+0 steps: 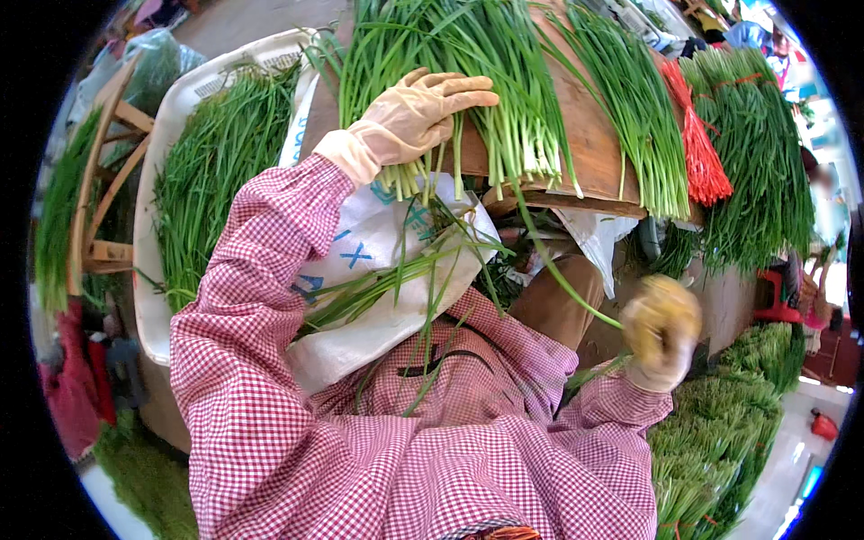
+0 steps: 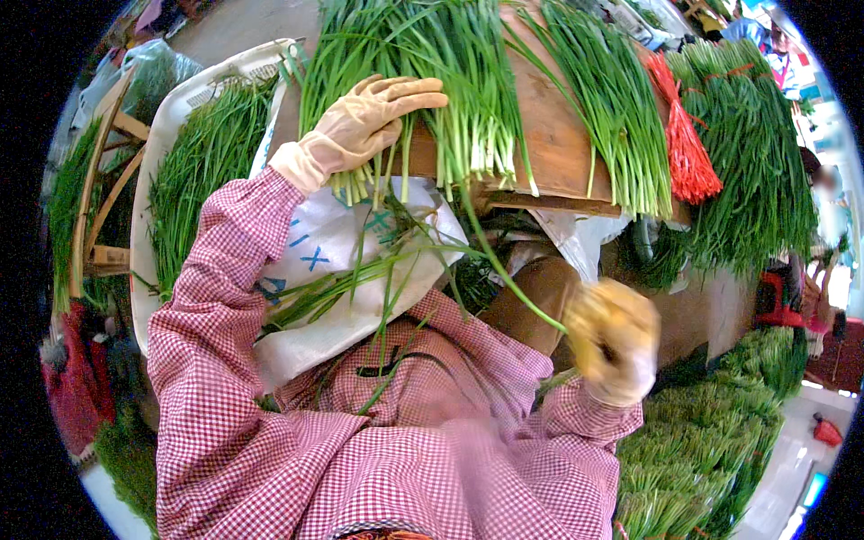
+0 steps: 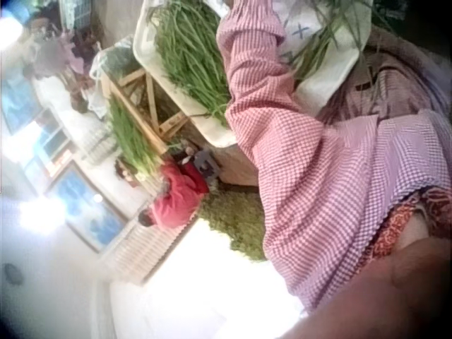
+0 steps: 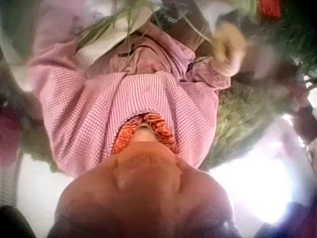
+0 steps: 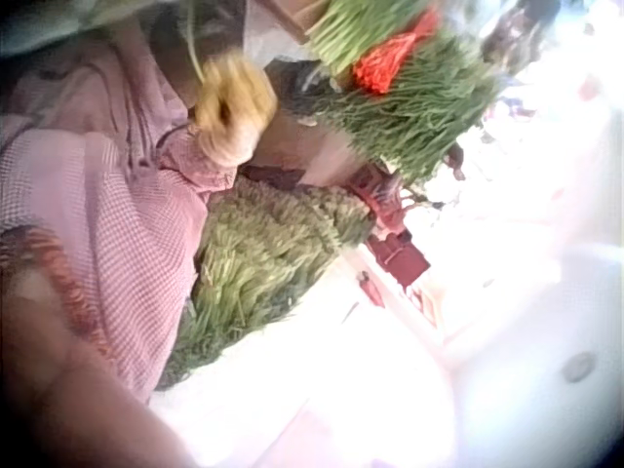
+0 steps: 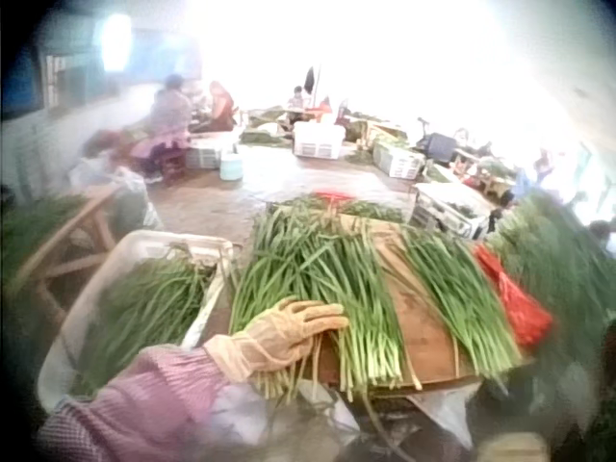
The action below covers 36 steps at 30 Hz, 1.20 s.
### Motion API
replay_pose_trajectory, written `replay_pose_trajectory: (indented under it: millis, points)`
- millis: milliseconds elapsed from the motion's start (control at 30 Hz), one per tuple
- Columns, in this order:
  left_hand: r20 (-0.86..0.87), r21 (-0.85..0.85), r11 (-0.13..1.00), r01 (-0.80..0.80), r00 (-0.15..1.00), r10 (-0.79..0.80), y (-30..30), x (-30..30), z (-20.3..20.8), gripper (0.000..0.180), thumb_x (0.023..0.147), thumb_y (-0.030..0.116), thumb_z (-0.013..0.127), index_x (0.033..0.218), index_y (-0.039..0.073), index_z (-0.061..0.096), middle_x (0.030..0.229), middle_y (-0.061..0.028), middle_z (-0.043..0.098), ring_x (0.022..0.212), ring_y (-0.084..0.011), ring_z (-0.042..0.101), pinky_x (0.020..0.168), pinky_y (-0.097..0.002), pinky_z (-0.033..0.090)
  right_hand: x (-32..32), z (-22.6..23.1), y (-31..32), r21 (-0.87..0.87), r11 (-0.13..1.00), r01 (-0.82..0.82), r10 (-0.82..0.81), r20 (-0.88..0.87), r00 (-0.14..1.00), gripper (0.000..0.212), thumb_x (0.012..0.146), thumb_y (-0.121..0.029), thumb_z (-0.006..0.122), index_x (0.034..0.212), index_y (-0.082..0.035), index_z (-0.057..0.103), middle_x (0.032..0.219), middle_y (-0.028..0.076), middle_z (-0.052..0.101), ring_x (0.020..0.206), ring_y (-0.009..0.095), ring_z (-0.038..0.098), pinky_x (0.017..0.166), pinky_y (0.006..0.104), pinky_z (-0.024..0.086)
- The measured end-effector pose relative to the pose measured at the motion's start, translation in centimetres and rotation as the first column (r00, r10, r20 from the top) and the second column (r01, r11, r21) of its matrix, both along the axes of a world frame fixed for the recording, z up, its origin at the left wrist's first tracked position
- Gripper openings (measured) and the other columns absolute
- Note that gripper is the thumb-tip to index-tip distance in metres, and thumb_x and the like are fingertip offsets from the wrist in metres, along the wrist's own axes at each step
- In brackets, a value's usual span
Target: The person picks up green onions from a white bin and arranges them into bundles on a wooden board, then moves the bundled onions aside.
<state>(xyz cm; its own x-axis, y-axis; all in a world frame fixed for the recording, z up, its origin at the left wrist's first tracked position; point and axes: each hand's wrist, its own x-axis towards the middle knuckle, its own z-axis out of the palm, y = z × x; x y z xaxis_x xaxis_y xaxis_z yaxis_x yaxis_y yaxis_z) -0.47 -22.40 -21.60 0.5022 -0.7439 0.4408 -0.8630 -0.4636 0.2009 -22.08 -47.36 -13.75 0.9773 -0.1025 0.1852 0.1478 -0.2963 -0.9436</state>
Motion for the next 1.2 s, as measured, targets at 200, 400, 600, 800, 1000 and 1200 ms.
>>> replay_pose_trajectory:
  millis: [200, 400, 600, 800, 1000, 1200]
  points:
    - [0.12, 0.106, 0.99, 0.097, 0.987, -0.11, -2.6, -0.7, 2.0, 0.056, 0.069, 0.003, 0.05, 0.12, 0.025, 0.045, 0.128, 0.0045, 0.043, 0.12, -0.0197, 0.038, 0.103, -0.0442, 0.02, 2.5, -2.3, 2.4, 0.217, 0.97, -0.111, 0.198, -0.436, 0.878, 0.022, 0.086, -0.013, 0.051, 0.104, -0.001, 0.055, 0.058, 0.001, 0.049, 0.049, 0.006, 0.044, 0.045, 0.0193, 0.032]
    - [0.024, 0.245, 0.962, 0.119, 0.991, -0.129, -1.4, 0.6, 2.2, 0.047, 0.064, -0.002, 0.052, 0.104, 0.022, 0.049, 0.115, 0.0061, 0.05, 0.12, -0.0196, 0.039, 0.105, -0.0483, 0.015, 8.4, -3.9, 4.2, -0.536, 0.843, -0.054, 0.083, 0.031, 0.996, 0.025, 0.081, -0.017, 0.056, 0.105, -0.013, 0.059, 0.075, 0.007, 0.063, 0.061, 0.023, 0.06, 0.055, 0.0312, 0.048]
    - [-0.06, 0.133, 0.981, 0.139, 0.989, -0.132, 1.0, 0.3, 1.7, 0.055, 0.07, -0.005, 0.049, 0.12, 0.019, 0.041, 0.126, 0.0053, 0.045, 0.118, -0.0176, 0.041, 0.105, -0.0415, 0.02, 8.5, -6.7, 2.3, -0.569, 0.813, -0.123, 0.031, -0.168, 0.985, 0.026, 0.082, -0.024, 0.056, 0.107, -0.018, 0.06, 0.082, 0.007, 0.065, 0.056, 0.021, 0.059, 0.056, 0.0293, 0.049]
    - [0.0, 0.043, 0.999, 0.033, 0.999, -0.033, -0.8, -0.4, 2.6, 0.052, 0.083, 0.013, 0.048, 0.131, 0.023, 0.031, 0.134, 0.0004, 0.035, 0.121, -0.0193, 0.037, 0.101, -0.0421, 0.023, 4.6, -1.7, 2.5, 0.423, 0.722, -0.548, 0.689, -0.518, 0.507, 0.031, 0.088, -0.027, 0.052, 0.104, -0.002, 0.059, 0.077, 0.004, 0.061, 0.049, 0.007, 0.046, 0.056, 0.0208, 0.044]
    - [0.116, 0.137, 0.977, 0.161, 0.977, -0.178, -4.7, -0.4, 4.0, 0.056, 0.079, 0.014, 0.051, 0.131, 0.021, 0.032, 0.135, -0.0009, 0.035, 0.124, -0.0205, 0.033, 0.103, -0.0464, 0.019, 3.9, -2.5, 2.6, 0.283, 0.935, -0.215, 0.326, -0.441, 0.836, 0.024, 0.087, -0.019, 0.053, 0.103, -0.002, 0.059, 0.071, 0.001, 0.058, 0.051, 0.005, 0.044, 0.052, 0.0187, 0.039]
    - [0.064, 0.317, 0.942, 0.112, 0.988, -0.139, -4.3, 1.6, 2.5, 0.058, 0.08, 0.015, 0.052, 0.132, 0.028, 0.03, 0.102, -0.0029, 0.054, 0.101, -0.019, 0.051, 0.105, -0.0481, 0.018, 4.9, -4.3, 0.8, 0.121, 0.992, 0.029, 0.003, -0.253, 0.968, 0.02, 0.087, -0.013, 0.054, 0.103, -0.003, 0.059, 0.062, -0.003, 0.05, 0.052, 0.003, 0.043, 0.05, 0.0181, 0.037]
